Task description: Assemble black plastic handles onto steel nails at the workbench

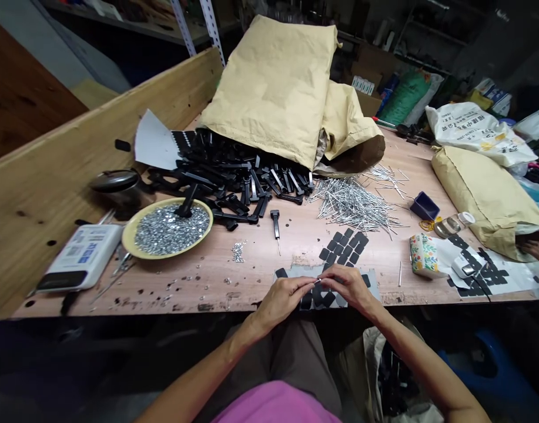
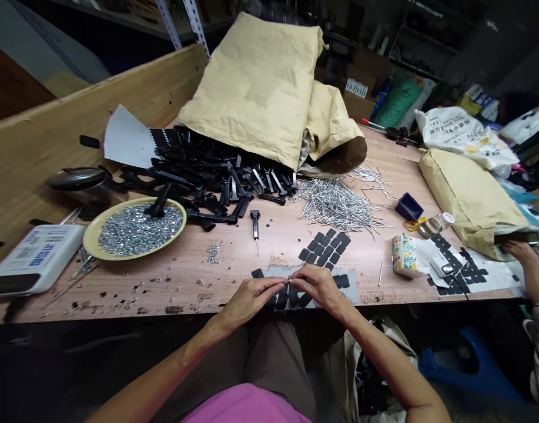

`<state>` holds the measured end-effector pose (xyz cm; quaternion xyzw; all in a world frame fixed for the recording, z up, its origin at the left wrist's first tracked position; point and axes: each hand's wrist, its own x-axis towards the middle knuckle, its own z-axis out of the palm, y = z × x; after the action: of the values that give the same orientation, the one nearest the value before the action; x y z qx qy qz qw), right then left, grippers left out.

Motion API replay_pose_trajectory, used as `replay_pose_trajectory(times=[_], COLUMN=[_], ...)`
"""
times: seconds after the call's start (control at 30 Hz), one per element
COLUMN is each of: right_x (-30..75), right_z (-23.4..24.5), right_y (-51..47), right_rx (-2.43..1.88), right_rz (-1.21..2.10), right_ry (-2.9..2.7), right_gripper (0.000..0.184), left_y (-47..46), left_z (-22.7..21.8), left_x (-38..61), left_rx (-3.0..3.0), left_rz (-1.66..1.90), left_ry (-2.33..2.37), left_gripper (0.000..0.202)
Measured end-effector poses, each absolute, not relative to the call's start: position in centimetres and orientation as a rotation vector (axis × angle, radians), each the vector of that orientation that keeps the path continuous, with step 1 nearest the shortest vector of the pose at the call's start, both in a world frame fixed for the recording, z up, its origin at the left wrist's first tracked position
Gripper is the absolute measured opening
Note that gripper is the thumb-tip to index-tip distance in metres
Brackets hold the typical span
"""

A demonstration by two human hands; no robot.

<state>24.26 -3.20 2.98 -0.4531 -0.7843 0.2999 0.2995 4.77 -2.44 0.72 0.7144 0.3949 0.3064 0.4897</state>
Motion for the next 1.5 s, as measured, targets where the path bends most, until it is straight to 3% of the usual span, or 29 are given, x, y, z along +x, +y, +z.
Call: replay_pose_trajectory(times=[0.27,0.57,0.9,1.07,1.23,1.5], right_x=[24.3,22.4,23.4,23.4,23.3,23.1], right_z=[4.1,3.4,4.0,5.2,5.2,5.0], right_y=[-4.1,-4.4,-3.5,-3.8,-4.2,-3.8], right_rx=[-1.074,-1.347,-1.034,-1.087,-1.146,-1.294], right_rz=[0.513,0.677,0.469,0.372,0.258,0.673], right_ry=[-2.191,-1.823,-2.033,-2.184,-2.268,-2.007], right_gripper=[0.026,0.024,0.022,0.027,0.032,0.030], left_y=[-2.2,-2.5,-2.0,-1.7,-1.8,-2.6], left_z=[1.8,0.7,1.9,1.7,1.6,1.1], left_x=[4.6,5.1,4.8,4.7,4.8,5.0], left_rx=[1.797,2.339,1.411,1.650,1.979,2.346], left_rz=[0.721,1.258,0.792,0.953,1.073,1.205], left_ry=[0.833,0.916,0.777,0.853,0.858,0.893], left_gripper=[0.025,0.027,0.031,0.021,0.026,0.029])
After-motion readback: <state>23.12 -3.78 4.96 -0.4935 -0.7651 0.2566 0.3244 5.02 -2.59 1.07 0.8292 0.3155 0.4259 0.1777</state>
